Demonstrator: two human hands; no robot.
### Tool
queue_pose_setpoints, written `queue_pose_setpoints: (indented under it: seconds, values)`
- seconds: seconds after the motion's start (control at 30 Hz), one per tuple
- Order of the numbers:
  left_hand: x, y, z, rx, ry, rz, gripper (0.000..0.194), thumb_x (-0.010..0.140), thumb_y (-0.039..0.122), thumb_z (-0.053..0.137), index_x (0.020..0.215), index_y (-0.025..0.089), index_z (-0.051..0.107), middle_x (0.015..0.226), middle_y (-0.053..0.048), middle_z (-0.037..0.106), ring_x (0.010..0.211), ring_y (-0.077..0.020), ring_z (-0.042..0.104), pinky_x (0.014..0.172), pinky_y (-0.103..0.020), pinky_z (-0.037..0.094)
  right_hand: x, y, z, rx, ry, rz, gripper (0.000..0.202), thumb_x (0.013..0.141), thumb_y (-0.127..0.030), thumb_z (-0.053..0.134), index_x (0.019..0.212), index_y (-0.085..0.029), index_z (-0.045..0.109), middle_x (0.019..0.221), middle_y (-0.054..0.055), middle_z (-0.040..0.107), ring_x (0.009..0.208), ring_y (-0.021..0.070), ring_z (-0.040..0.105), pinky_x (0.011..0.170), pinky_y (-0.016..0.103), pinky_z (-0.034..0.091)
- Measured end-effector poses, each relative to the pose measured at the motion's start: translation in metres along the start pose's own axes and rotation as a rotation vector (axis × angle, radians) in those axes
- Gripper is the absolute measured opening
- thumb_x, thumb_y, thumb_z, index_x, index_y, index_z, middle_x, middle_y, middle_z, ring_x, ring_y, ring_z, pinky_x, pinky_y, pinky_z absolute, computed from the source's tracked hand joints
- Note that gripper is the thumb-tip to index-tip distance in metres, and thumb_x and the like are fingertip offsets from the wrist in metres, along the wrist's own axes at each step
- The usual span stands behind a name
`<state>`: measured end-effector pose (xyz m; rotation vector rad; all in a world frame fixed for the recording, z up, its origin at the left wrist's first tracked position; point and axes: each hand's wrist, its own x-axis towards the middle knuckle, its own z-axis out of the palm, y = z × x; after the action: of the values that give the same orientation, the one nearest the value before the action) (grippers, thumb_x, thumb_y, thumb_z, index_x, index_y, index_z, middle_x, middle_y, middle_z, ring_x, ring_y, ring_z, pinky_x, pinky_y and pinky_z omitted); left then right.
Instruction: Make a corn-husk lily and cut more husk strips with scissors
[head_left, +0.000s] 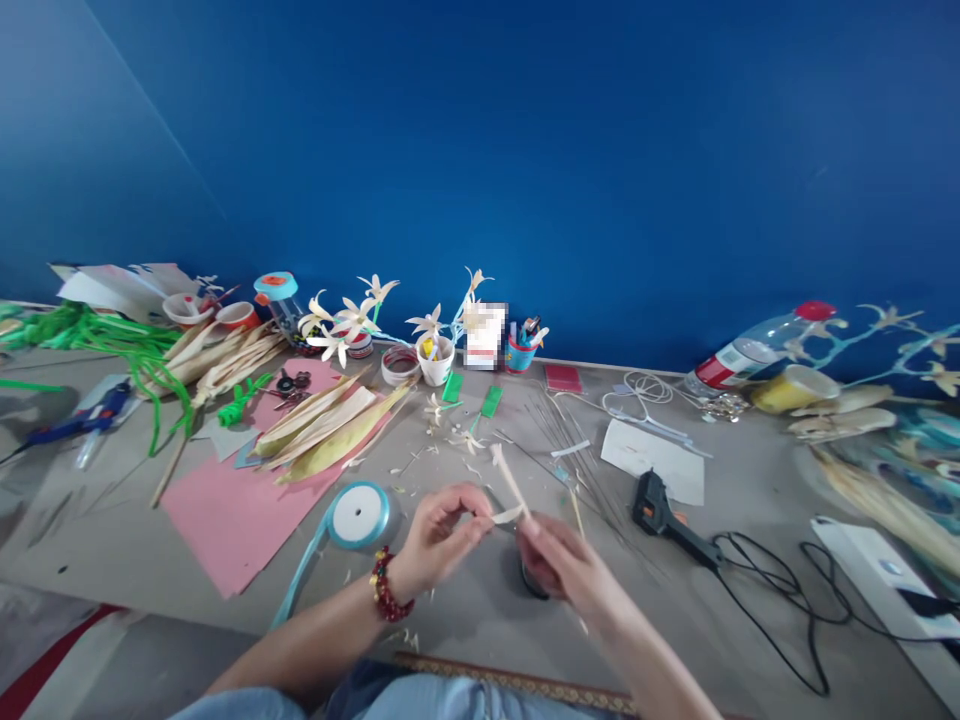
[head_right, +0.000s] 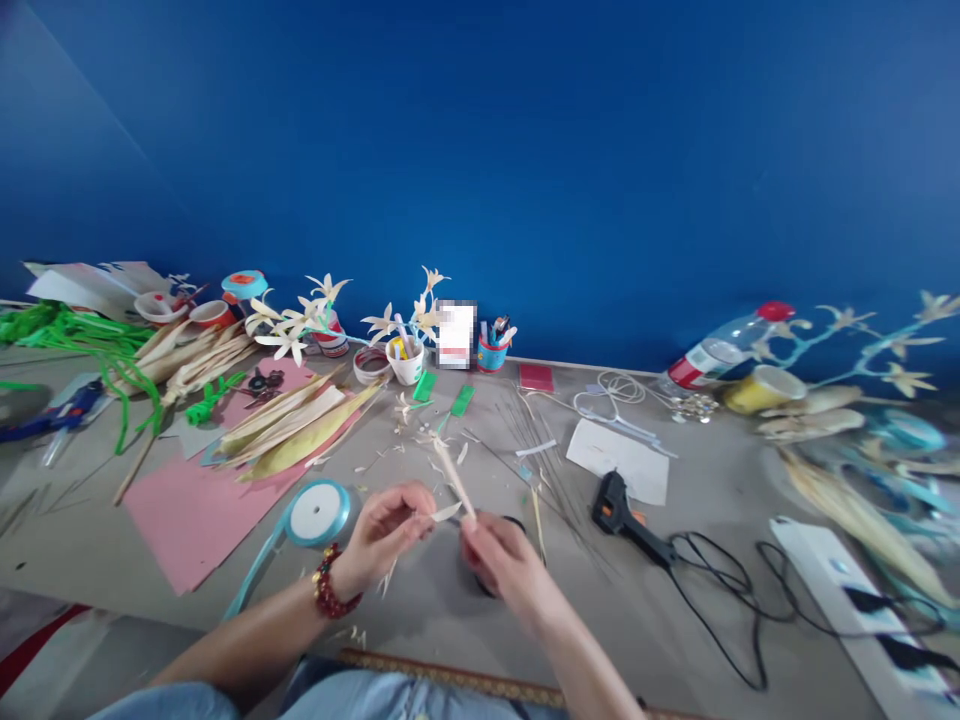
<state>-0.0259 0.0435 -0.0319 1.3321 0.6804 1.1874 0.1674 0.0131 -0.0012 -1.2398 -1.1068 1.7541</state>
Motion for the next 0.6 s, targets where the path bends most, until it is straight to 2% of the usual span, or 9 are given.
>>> queue_pose_setpoints:
  seconds: [0.1, 0.17, 0.33, 0.43, 0.6]
  values:
    - [-0.001, 0.002, 0.000, 0.139, -0.006, 0.050, 0.015, 0.088, 0.027, 0.067, 0.080, 0.015, 0.067, 0.081, -0.006, 0.070, 0.073, -0.0156, 0.063, 0.069, -0.026, 0.048, 0.008, 0.011, 0.020, -0.281, -0.016, -0.141, 0.058, 0.088, -0.070, 0.050, 0.060, -0.019, 0.044, 0.056, -0.005, 0.035, 0.050, 0.0087, 0.030, 0.045, 0.023, 0.022]
    - [-0.002, 0.002, 0.000, 0.197, 0.017, 0.084, 0.013, 0.087, 0.026, 0.067, 0.080, 0.016, 0.067, 0.080, -0.006, 0.072, 0.075, -0.0162, 0.065, 0.071, -0.027, 0.049, 0.010, 0.014, 0.027, -0.400, 0.008, -0.216, 0.057, 0.093, -0.066, 0.043, 0.059, -0.020, 0.041, 0.057, -0.004, 0.036, 0.053, 0.0102, 0.032, 0.050, 0.025, 0.024]
    - [-0.003, 0.001, -0.003, 0.194, 0.014, 0.067, 0.015, 0.089, 0.025, 0.065, 0.077, 0.016, 0.064, 0.074, -0.004, 0.067, 0.070, -0.0149, 0.061, 0.068, -0.026, 0.048, 0.011, 0.009, 0.026, -0.478, 0.051, -0.234, 0.057, 0.096, -0.064, 0.038, 0.058, -0.021, 0.037, 0.055, -0.004, 0.034, 0.052, 0.0105, 0.030, 0.050, 0.026, 0.021]
    - [-0.002, 0.001, -0.004, 0.213, -0.021, 0.085, 0.015, 0.089, 0.026, 0.064, 0.077, 0.016, 0.065, 0.074, -0.005, 0.067, 0.070, -0.0152, 0.061, 0.068, -0.026, 0.047, 0.011, 0.007, 0.025, -0.353, -0.006, -0.162, 0.061, 0.092, -0.070, 0.040, 0.055, -0.021, 0.037, 0.051, -0.005, 0.032, 0.049, 0.0090, 0.026, 0.047, 0.025, 0.019]
    - [-0.001, 0.004, -0.003, 0.215, -0.098, 0.191, 0.014, 0.088, 0.026, 0.064, 0.078, 0.016, 0.066, 0.075, -0.007, 0.069, 0.071, -0.0166, 0.062, 0.068, -0.027, 0.048, 0.008, 0.010, 0.023, 0.166, -0.279, 0.178, 0.060, 0.085, -0.070, 0.051, 0.051, -0.022, 0.038, 0.040, -0.010, 0.026, 0.036, 0.0051, 0.014, 0.036, 0.021, 0.007]
